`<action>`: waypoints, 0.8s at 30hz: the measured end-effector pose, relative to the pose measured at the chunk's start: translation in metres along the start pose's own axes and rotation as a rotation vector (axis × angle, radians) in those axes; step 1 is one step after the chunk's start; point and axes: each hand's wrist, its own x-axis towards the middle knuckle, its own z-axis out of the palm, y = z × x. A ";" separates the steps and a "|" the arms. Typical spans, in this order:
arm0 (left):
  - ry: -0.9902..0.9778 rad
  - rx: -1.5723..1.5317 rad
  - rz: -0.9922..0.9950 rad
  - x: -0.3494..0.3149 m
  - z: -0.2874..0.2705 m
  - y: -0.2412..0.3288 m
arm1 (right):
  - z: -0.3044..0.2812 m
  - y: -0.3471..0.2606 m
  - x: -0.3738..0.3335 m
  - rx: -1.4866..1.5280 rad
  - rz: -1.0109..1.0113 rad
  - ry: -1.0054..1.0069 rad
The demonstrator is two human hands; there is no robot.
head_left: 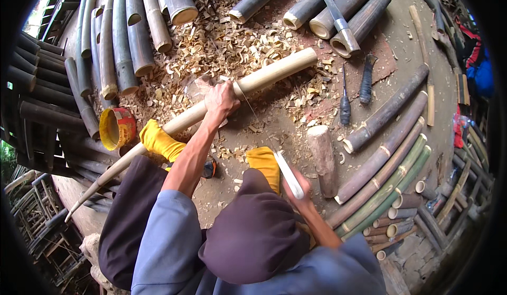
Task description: The person measures sections of bamboo poles with a tape measure, marks them, and cuts them using a saw and a machete.
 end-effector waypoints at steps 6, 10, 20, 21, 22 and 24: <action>-0.035 -0.026 -0.022 -0.001 0.006 -0.020 | -0.001 -0.023 0.011 0.047 0.049 -0.086; 0.031 -0.037 -0.010 -0.007 -0.007 -0.002 | -0.058 -0.005 -0.089 -0.041 0.191 -0.091; 0.080 -0.043 0.035 -0.007 0.002 -0.017 | 0.005 -0.007 0.014 -0.017 -0.069 -0.013; 0.096 -0.051 0.037 0.000 -0.005 -0.014 | -0.020 -0.005 -0.018 -0.032 0.005 -0.074; 0.037 -0.044 -0.009 -0.001 -0.004 -0.009 | -0.041 -0.007 -0.046 -0.103 0.007 -0.091; 0.004 -0.004 -0.058 -0.002 -0.002 -0.008 | -0.051 -0.004 -0.066 -0.068 0.047 -0.105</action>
